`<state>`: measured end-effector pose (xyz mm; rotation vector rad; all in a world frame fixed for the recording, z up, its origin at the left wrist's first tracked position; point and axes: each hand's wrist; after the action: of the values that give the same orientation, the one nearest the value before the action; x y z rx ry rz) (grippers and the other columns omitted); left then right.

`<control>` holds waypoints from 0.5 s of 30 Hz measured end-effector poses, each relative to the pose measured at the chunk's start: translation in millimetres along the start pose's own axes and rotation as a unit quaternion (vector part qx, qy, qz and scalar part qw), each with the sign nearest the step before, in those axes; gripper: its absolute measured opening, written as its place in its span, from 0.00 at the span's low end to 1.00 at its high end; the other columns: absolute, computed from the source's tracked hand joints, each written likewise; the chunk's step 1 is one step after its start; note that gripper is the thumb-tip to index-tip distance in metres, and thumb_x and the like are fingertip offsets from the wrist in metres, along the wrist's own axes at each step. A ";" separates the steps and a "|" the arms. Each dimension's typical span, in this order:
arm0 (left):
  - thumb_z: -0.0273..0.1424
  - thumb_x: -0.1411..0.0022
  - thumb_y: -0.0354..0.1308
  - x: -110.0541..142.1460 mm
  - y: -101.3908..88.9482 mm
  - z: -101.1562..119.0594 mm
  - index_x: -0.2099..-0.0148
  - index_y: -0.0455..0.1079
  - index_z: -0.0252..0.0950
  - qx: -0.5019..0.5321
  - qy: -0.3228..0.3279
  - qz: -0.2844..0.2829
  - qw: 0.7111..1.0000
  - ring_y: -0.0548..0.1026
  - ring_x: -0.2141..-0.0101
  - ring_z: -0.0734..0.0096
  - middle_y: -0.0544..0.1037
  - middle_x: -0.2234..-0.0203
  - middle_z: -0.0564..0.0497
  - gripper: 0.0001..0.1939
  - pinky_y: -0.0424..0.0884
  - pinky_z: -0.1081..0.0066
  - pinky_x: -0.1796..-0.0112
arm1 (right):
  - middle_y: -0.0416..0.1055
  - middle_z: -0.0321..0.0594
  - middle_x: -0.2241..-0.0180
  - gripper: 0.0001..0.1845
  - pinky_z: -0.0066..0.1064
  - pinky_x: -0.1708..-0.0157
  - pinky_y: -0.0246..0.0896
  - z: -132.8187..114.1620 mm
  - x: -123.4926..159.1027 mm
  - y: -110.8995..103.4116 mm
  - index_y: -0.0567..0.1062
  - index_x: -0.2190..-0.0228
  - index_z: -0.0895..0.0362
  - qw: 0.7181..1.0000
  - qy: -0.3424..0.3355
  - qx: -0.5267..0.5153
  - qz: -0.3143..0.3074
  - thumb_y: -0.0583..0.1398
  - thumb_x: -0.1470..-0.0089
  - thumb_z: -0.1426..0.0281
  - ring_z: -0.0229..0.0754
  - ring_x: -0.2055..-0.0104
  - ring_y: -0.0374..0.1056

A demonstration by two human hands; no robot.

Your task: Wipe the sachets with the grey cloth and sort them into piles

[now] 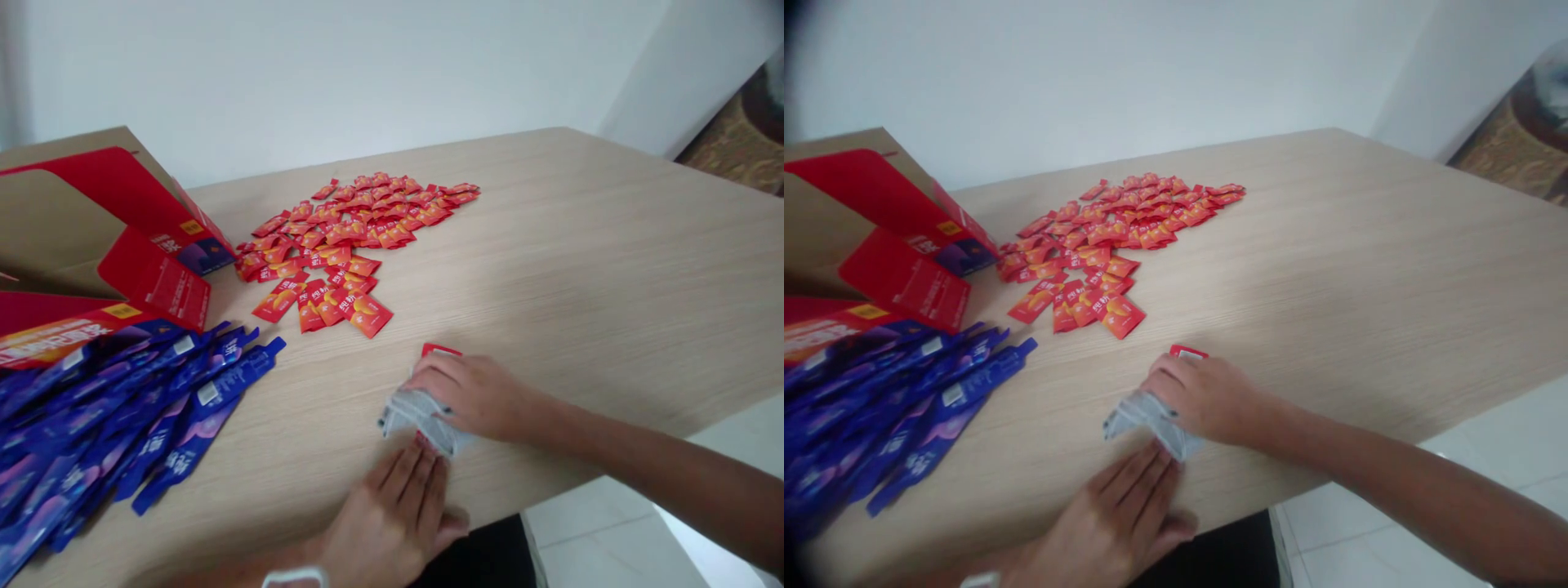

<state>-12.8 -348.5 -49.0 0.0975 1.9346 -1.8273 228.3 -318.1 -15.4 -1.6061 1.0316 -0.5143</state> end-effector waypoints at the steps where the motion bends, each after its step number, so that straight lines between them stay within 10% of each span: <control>1: 0.49 0.28 0.52 -0.4 0.3 0.0 0.46 0.74 0.29 0.006 -0.003 0.001 1.000 0.79 0.48 0.58 0.82 0.51 0.42 0.27 0.70 0.62 0.44 | 0.74 0.43 0.52 0.13 0.32 0.63 0.69 -4.6 1.3 7.0 0.73 0.50 0.53 1.000 -0.012 0.008 -0.021 0.58 0.37 0.69 0.43 0.56 0.72; 10: 0.55 0.29 0.48 1.1 -3.2 -2.5 0.45 0.73 0.26 0.012 0.012 -0.009 1.000 0.79 0.48 0.56 0.81 0.50 0.38 0.35 0.71 0.63 0.48 | 0.72 0.47 0.51 0.13 0.33 0.61 0.69 67.6 -36.2 -2.9 0.72 0.50 0.54 0.986 0.133 0.095 -0.016 0.57 0.34 0.65 0.48 0.52 0.72; 15: 0.54 0.28 0.47 2.2 -3.2 -0.5 0.46 0.74 0.25 -0.007 0.025 -0.013 1.000 0.78 0.48 0.54 0.81 0.50 0.37 0.35 0.70 0.62 0.47 | 0.71 0.47 0.47 0.18 0.35 0.52 0.70 26.7 -19.3 -10.7 0.69 0.46 0.53 0.993 0.103 0.030 0.047 0.58 0.37 0.70 0.47 0.46 0.70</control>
<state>-16.0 -349.0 -46.8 0.1142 1.9915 -1.8440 242.6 -287.1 -9.9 -1.4657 1.2276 -0.6525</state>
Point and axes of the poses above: each hand's wrist, its own x-axis away from the middle knuckle, its own y-axis out of the palm, z = x × y
